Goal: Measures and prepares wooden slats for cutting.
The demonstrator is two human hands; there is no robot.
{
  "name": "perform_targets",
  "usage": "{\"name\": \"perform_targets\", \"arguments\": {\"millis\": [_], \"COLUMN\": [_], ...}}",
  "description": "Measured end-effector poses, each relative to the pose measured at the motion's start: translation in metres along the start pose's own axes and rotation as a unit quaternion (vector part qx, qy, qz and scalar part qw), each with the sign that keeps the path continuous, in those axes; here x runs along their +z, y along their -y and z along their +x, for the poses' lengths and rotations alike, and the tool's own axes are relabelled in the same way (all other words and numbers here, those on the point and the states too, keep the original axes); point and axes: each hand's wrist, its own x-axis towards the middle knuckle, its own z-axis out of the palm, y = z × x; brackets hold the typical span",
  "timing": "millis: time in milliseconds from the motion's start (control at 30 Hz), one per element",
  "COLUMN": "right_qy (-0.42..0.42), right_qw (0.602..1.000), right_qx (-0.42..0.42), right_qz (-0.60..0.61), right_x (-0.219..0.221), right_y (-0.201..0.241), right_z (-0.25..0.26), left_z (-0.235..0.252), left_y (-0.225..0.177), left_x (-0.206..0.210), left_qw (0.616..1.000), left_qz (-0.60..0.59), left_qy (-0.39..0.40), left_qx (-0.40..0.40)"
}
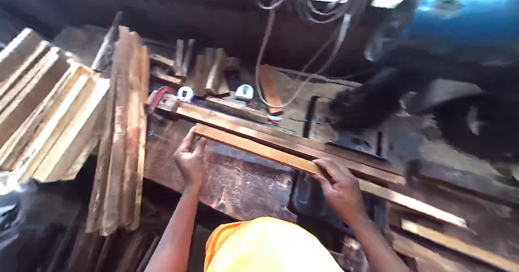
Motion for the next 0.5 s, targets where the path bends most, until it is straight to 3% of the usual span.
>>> {"name": "perform_targets", "arguments": {"millis": [67,167,333,500], "right_qy": [-0.001,0.002,0.018,0.046], "right_qw": [1.0,0.999,0.998,0.997], "right_qx": [-0.006,-0.022,-0.041,-0.026], "right_qz": [-0.015,-0.033,-0.045,-0.049], "right_x": [0.011,0.021,0.036,0.047], "right_y": [0.0,0.002,0.018,0.019], "right_z": [0.007,0.017,0.03,0.037], "left_z": [0.019,0.041,0.064,0.09], "left_y": [0.011,0.025,0.034,0.053], "left_x": [-0.011,-0.023,-0.027,-0.035], "left_qw": [0.999,0.994,0.982,0.986], "left_qz": [-0.006,0.052,0.167,0.11], "left_qy": [0.04,0.094,0.084,0.124], "left_qx": [-0.014,0.026,0.033,0.02]}}
